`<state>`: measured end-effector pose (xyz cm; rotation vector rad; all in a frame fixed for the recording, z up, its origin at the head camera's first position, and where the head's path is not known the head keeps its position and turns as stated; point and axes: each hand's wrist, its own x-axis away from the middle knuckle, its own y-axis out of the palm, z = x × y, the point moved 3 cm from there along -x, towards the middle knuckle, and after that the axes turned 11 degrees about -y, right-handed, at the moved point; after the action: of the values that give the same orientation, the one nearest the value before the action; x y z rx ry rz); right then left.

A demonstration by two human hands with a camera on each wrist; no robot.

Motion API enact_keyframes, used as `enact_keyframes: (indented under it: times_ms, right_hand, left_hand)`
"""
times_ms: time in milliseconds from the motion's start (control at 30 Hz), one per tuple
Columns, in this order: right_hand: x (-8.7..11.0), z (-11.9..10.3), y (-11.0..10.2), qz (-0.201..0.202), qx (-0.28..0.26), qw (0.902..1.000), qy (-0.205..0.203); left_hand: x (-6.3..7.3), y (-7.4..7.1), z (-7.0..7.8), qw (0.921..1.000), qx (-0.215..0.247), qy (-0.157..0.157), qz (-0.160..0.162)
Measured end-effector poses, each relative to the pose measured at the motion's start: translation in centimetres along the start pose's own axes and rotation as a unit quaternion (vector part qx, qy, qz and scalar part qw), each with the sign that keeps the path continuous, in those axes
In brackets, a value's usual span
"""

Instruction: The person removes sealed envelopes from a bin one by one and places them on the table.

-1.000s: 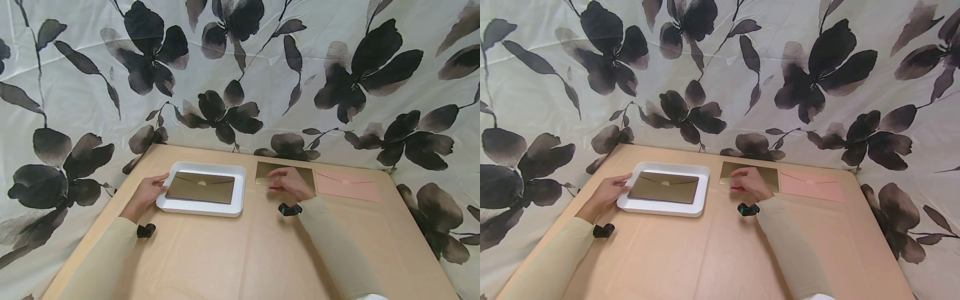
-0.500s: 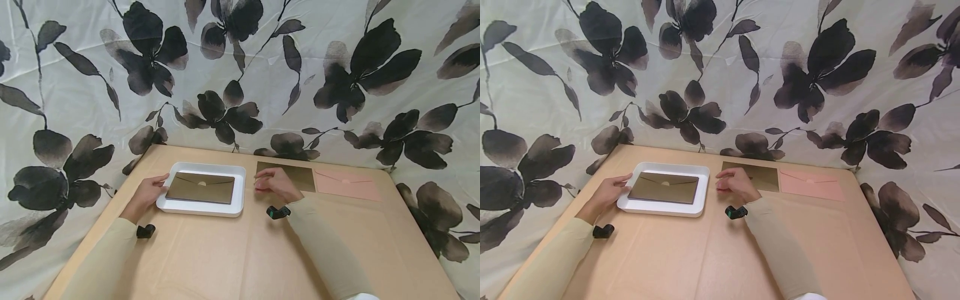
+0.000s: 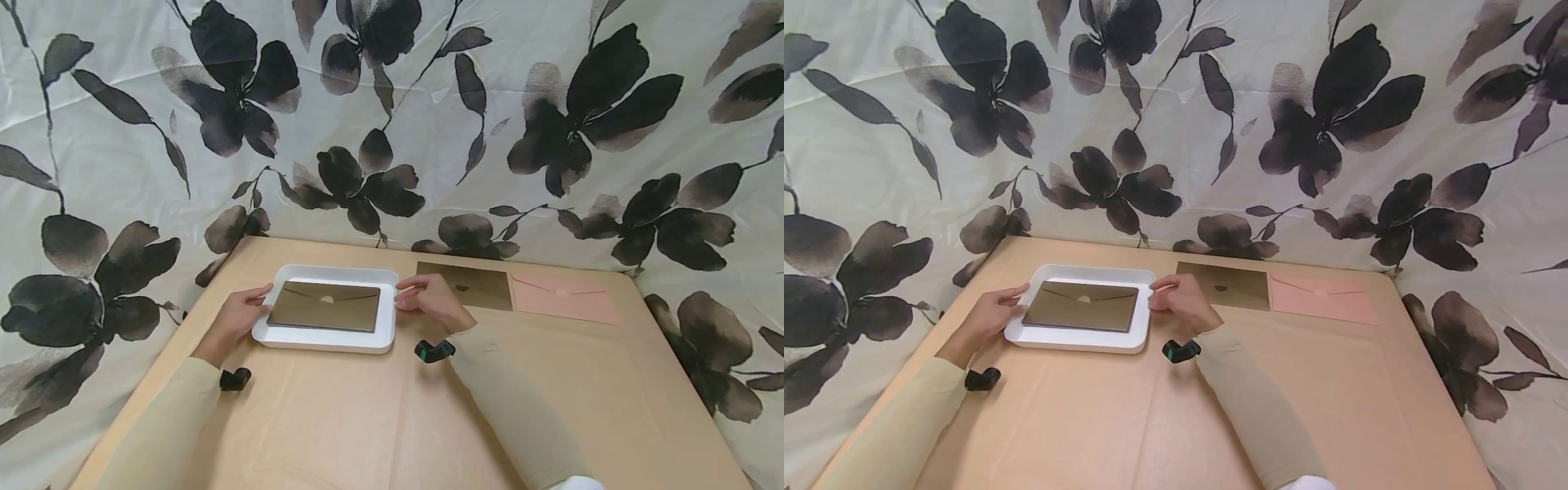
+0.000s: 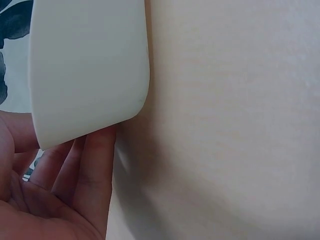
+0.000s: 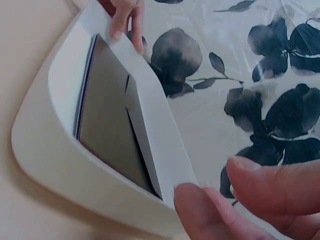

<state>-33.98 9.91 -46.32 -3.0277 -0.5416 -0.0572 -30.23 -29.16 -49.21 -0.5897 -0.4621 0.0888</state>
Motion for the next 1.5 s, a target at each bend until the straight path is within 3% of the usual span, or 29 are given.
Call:
enact_keyframes:
  times_ms: [300, 500, 733, 1067, 1333, 1500]
  right_hand:
    - [-0.5, -0.2, 2.5, 0.014, 0.022, 0.9996, 0.005]
    - [-0.8, 0.0, 5.3, -0.02, 0.037, 0.9991, 0.008]
    - [-1.3, 0.2, 6.8, -0.004, 0.012, 0.9996, 0.026]
    - [-1.6, 0.1, 7.3, 0.012, -0.078, 0.9965, 0.029]
    - [-1.4, -0.8, 7.0, 0.023, -0.107, 0.9932, 0.042]
    - [-1.3, -1.3, 6.6, 0.026, -0.089, 0.9951, 0.033]
  left_hand:
    - [0.1, 0.2, 0.1, 0.9999, 0.004, 0.011, 0.006]
    - [0.3, 0.1, -0.1, 0.9998, 0.005, 0.014, 0.009]
    - [0.3, 0.1, 0.0, 0.9999, 0.0, 0.011, 0.006]
    - [0.1, 0.0, -0.1, 0.9999, 0.001, 0.007, 0.012]
    - [0.2, 0.0, -0.1, 0.9999, -0.002, 0.003, 0.012]
    - [0.3, -0.1, 0.0, 0.9999, -0.002, 0.004, 0.012]
